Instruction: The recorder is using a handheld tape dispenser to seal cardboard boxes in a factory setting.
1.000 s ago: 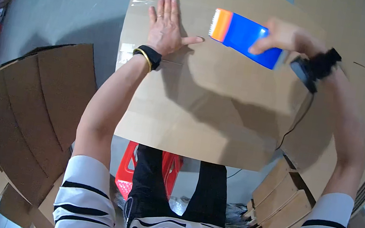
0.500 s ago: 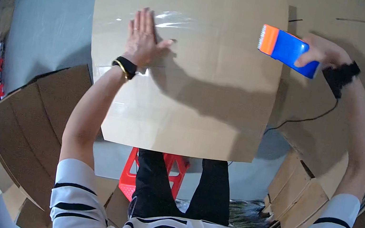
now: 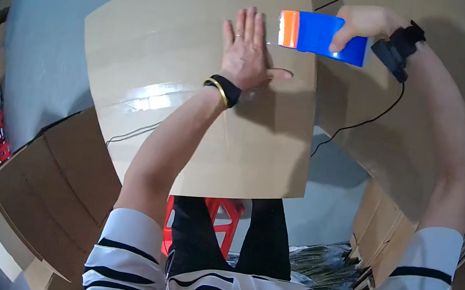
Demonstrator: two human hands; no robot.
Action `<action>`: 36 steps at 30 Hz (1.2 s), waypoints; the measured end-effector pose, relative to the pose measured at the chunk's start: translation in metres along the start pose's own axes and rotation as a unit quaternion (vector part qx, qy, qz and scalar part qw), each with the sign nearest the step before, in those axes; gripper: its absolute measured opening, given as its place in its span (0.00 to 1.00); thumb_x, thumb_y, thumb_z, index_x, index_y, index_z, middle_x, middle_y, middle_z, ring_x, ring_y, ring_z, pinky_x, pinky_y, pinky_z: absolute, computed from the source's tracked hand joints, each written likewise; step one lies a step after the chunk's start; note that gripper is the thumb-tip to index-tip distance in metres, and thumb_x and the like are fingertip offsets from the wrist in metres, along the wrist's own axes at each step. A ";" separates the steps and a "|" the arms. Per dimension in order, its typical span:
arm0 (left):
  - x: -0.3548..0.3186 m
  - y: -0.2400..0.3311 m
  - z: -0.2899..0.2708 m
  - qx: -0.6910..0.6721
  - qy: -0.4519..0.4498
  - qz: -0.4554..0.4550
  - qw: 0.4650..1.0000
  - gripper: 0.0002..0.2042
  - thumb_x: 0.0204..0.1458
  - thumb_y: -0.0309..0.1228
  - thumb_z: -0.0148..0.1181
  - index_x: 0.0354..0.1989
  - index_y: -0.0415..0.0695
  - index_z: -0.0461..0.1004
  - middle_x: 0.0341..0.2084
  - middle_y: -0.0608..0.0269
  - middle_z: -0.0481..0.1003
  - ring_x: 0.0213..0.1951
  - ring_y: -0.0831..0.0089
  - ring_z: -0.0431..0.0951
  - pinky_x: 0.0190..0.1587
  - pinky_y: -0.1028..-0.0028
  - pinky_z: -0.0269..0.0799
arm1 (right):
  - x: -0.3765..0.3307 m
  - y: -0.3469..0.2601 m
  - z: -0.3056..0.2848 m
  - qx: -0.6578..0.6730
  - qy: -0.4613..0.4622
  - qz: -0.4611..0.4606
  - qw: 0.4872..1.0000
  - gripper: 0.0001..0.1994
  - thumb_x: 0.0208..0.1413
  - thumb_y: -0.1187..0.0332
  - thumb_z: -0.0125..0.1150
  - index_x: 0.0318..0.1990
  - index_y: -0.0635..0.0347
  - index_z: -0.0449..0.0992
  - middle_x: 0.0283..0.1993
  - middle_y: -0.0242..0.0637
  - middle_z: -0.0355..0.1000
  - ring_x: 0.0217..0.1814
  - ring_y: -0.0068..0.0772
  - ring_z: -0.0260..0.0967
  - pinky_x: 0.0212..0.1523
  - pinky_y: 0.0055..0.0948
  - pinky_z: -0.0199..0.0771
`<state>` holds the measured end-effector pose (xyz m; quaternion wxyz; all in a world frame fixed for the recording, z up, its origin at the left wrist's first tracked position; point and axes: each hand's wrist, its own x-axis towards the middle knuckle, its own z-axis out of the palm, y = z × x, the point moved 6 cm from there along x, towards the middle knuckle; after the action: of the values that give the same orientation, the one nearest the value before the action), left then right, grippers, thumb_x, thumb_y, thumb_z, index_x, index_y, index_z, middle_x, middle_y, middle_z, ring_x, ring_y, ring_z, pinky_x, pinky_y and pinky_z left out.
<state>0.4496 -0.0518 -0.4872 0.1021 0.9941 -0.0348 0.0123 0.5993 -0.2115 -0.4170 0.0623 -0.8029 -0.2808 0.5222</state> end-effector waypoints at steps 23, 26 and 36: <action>0.079 0.123 0.027 0.284 -0.284 0.359 0.843 0.52 0.15 0.58 0.75 0.56 0.45 0.68 0.59 0.54 0.64 0.66 0.55 0.53 0.69 0.52 0.38 | -0.030 0.136 0.055 0.061 0.205 0.115 0.970 0.24 0.35 0.55 0.68 0.35 0.68 0.77 0.30 0.41 0.75 0.30 0.36 0.73 0.33 0.32 0.71; 0.074 0.124 0.045 0.341 -0.411 0.359 0.766 0.53 0.14 0.60 0.74 0.56 0.45 0.68 0.57 0.56 0.66 0.64 0.55 0.57 0.66 0.55 0.44 | -0.040 0.153 0.077 0.157 0.208 0.079 0.962 0.23 0.41 0.55 0.67 0.37 0.67 0.77 0.32 0.37 0.76 0.33 0.30 0.73 0.37 0.29 0.71; -0.052 -0.209 -0.007 -0.062 -0.028 -0.140 0.988 0.37 0.53 0.47 0.58 0.67 0.43 0.51 0.67 0.45 0.48 0.67 0.48 0.49 0.65 0.54 0.48 | -0.056 0.124 0.162 0.583 0.178 0.017 0.793 0.21 0.53 0.54 0.62 0.48 0.61 0.75 0.40 0.34 0.75 0.39 0.23 0.73 0.42 0.25 0.72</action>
<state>0.4122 0.1571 -0.5246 0.1629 0.9809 0.1016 -0.0318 0.4890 -0.3757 -0.4932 0.5585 -0.6977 0.1065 0.4357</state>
